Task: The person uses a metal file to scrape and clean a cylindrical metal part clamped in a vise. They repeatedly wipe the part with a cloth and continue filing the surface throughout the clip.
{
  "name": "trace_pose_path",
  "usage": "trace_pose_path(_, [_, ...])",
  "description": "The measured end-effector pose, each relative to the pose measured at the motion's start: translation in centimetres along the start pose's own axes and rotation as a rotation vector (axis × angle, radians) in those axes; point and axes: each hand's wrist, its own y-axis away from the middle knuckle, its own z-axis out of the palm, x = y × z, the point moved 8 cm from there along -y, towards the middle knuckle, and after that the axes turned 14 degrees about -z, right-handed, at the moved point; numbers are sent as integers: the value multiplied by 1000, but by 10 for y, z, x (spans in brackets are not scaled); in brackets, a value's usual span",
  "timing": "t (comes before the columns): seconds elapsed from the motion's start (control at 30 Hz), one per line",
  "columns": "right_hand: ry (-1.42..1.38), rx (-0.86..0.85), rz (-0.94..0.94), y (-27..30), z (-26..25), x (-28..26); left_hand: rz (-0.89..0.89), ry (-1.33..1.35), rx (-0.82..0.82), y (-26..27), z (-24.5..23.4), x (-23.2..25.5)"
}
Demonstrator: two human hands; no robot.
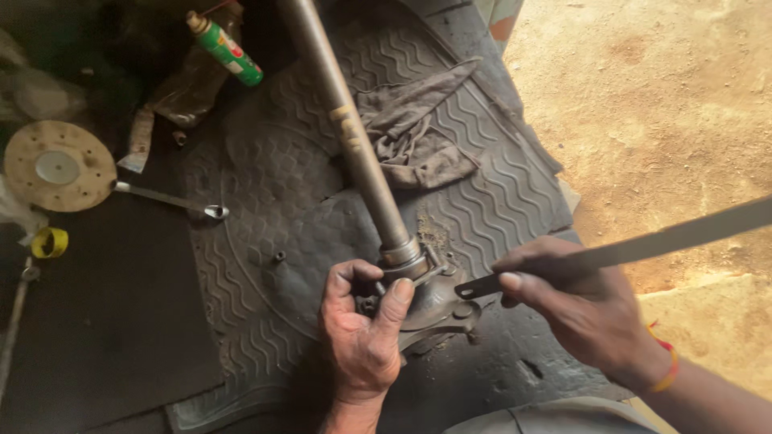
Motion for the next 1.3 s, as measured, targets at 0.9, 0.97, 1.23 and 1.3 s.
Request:
trace_pose_path(0.9, [242,-454,-511,-10,51,-67,35,-47,-13,-1,2,12])
trace_pose_path(0.97, [305,-476,-551,-9,55,-73,64,-39,-10,-1,2,12])
trace_pose_path(1.23, [393,-508,-849,-1,77,-96,63,-56,12,-2,0,11])
trace_pose_path(1.3, [424,-484,-777,-2,71,-96,53,-46,17,-1,0,10])
